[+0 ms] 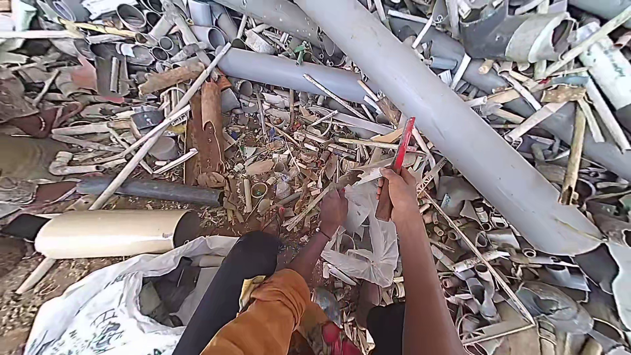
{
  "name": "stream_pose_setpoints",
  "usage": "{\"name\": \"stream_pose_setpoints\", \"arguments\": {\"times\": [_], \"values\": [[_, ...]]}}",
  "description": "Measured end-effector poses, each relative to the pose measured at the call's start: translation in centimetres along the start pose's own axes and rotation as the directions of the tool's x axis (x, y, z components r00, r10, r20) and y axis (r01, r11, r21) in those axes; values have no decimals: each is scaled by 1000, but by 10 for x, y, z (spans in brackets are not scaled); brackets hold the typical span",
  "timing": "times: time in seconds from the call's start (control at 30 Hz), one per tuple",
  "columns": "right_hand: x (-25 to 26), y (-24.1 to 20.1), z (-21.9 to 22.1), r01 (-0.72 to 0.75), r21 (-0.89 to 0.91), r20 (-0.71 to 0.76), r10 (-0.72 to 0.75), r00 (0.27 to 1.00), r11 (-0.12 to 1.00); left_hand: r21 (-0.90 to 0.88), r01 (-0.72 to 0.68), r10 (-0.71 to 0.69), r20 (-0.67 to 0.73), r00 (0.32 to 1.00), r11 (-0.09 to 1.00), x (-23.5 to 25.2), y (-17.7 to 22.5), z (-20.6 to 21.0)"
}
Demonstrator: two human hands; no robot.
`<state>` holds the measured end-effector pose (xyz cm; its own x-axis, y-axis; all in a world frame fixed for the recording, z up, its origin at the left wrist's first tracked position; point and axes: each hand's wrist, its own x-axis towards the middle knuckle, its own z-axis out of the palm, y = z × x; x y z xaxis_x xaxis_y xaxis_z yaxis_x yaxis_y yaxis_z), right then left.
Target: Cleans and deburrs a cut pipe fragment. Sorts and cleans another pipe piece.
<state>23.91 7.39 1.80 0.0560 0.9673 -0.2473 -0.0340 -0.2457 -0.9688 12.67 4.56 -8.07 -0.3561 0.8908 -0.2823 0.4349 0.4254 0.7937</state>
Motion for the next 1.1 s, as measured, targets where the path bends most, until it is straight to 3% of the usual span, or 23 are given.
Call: {"name": "stream_pose_setpoints", "arguments": {"times": [0.07,0.13,0.2,0.23,0.33,0.47,0.57,0.67,0.77,0.83,1.0,1.1], "values": [[1,3,3,29,-48,2,-29,1000,998,-265,2,-9,-25,1000,964,-5,17,-22],[0,5,5,79,-57,-9,-79,997,995,-583,48,-80,-29,996,811,-10,35,-42],[-2,6,5,147,-65,-21,-149,989,987,-777,84,-126,6,992,624,-15,48,-68],[-4,5,4,173,-69,-14,-174,985,983,-846,110,-113,59,992,521,-18,49,-83],[-14,2,3,233,-42,92,-229,969,972,-927,236,106,276,955,291,-27,35,-118],[-26,8,-4,337,-75,246,-310,918,939,-976,206,118,213,970,74,-26,19,-115],[-36,25,-6,447,-182,312,-379,871,876,-991,115,146,123,982,65,-19,14,-121],[-44,45,1,552,-324,277,-481,832,768,-995,77,169,86,982,59,-11,13,-128],[-52,53,21,582,-533,227,-558,798,614,-994,92,101,97,990,59,-10,12,-127],[-54,53,36,562,-602,202,-573,794,568,-992,97,40,101,994,86,-8,10,-121],[-51,57,56,400,-746,187,-409,893,532,-989,116,15,118,993,87,-13,12,-108],[-76,53,68,414,-789,339,-240,910,453,-989,50,-22,47,999,137,-5,7,-104]]}}
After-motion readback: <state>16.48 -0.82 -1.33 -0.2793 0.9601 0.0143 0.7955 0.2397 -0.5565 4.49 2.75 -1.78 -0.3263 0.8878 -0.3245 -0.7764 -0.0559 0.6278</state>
